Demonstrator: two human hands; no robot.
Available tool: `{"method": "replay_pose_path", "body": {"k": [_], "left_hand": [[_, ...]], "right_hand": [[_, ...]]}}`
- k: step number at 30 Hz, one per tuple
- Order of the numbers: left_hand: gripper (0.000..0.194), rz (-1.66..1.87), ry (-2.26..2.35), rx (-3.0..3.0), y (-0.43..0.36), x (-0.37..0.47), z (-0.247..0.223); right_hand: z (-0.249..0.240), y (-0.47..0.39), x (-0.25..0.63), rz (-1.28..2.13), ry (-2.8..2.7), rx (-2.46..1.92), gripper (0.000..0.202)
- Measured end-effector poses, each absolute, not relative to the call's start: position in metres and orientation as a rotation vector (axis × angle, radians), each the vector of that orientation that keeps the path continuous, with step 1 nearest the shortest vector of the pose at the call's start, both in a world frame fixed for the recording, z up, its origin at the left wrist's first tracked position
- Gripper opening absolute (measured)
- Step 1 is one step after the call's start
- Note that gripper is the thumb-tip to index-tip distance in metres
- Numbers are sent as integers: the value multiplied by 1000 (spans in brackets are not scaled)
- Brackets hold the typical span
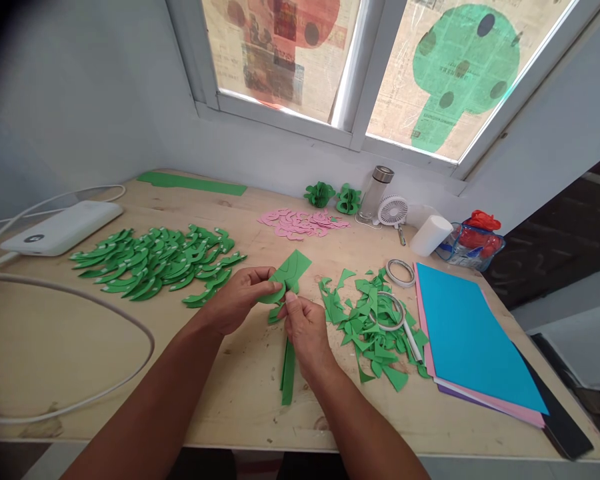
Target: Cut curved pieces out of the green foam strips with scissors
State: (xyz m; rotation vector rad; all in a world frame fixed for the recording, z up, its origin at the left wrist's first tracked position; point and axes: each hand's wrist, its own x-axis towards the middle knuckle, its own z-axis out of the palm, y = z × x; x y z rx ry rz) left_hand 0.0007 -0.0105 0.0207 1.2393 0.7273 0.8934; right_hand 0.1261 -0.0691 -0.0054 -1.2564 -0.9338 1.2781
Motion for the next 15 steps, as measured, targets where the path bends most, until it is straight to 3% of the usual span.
{"method": "replay_pose_path", "body": {"k": [15], "left_hand": [[20, 911, 773, 1202, -11, 0, 20]], "right_hand": [[-6, -69, 126, 1232, -969, -1241, 45]]}}
